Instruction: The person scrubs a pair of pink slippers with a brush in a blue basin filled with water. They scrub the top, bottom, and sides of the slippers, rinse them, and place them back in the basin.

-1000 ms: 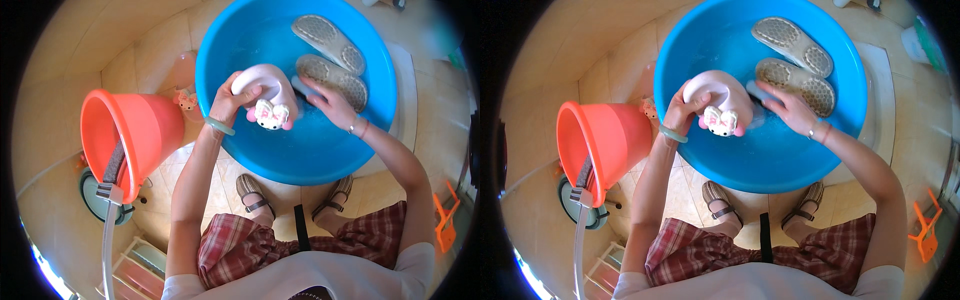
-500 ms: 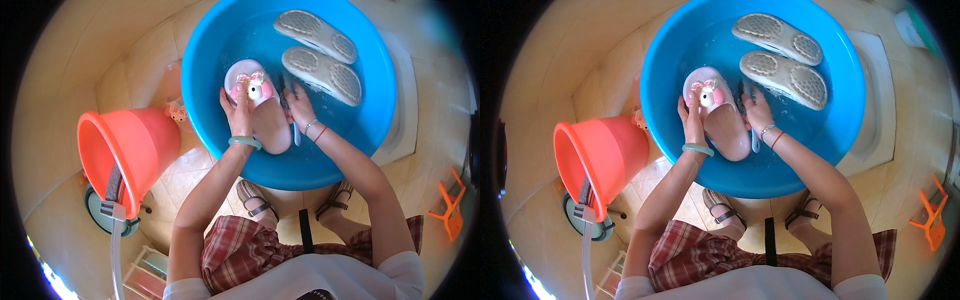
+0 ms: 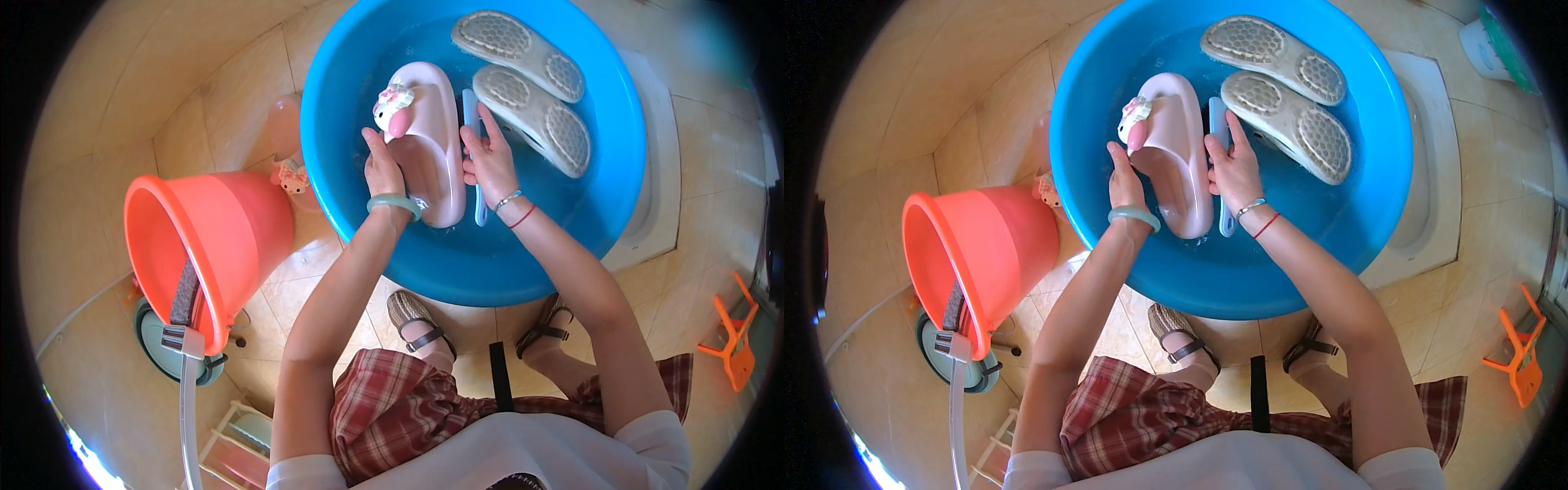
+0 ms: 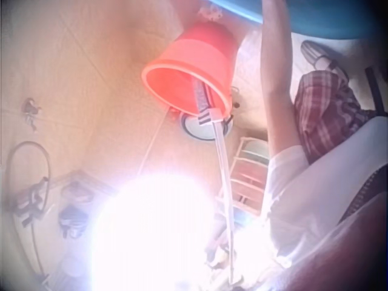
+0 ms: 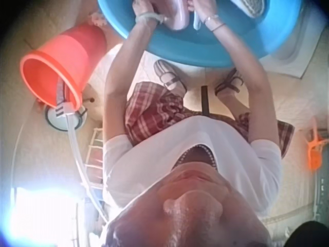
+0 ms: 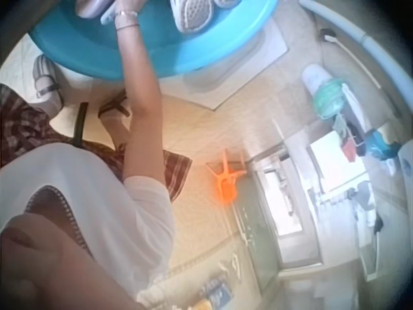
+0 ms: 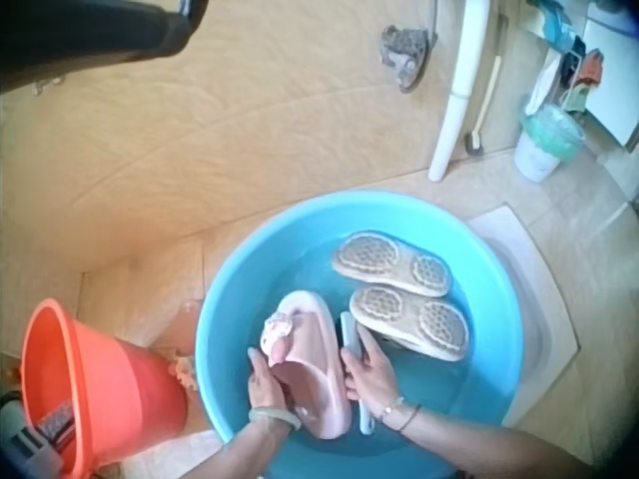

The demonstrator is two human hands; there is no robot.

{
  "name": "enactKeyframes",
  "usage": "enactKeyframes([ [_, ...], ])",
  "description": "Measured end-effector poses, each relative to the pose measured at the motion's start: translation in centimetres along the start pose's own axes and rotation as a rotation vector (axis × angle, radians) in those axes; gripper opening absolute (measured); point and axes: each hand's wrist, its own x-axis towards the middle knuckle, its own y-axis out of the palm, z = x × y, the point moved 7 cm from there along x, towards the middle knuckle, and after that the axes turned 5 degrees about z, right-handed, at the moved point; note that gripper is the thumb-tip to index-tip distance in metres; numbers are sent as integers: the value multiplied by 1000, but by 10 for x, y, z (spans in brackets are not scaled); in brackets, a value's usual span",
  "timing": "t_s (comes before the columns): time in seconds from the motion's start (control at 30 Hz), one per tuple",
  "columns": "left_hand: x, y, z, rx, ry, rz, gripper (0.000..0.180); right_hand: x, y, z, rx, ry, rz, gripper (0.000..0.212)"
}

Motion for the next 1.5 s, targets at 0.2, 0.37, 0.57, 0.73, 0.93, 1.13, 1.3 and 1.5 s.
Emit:
enactKeyframes([
  [0.2, -23, -11, -6, -77, 220, 54, 59, 3, -2, 12, -481, -235, -153, 63],
  [0.37, -42, 22, -33, 348, 352, 184, 60, -7, 9, 19, -685, -458, -101, 63],
  [0.57, -53, 26, -22, 214, 594, 275, 58, -15, 3, 27, -712, -692, -129, 64],
  [0.73, -10, 62, -31, 241, 595, 234, 74, -8, 12, 8, -767, -658, -38, 62],
  [0.93, 47, 91, -55, 480, 317, 241, 68, 4, 12, -1, -1037, -488, 4, 62],
  [1.13, 54, 94, -29, -257, 269, 295, 50, 42, -39, -21, -643, -378, -168, 56],
  [1.3, 54, 82, -21, -757, 73, 573, 57, -30, 17, 52, -542, -596, -73, 52],
  [1.5, 36, 75, 9, -771, 45, 496, 58, 30, 39, 62, -1087, -472, -102, 47],
])
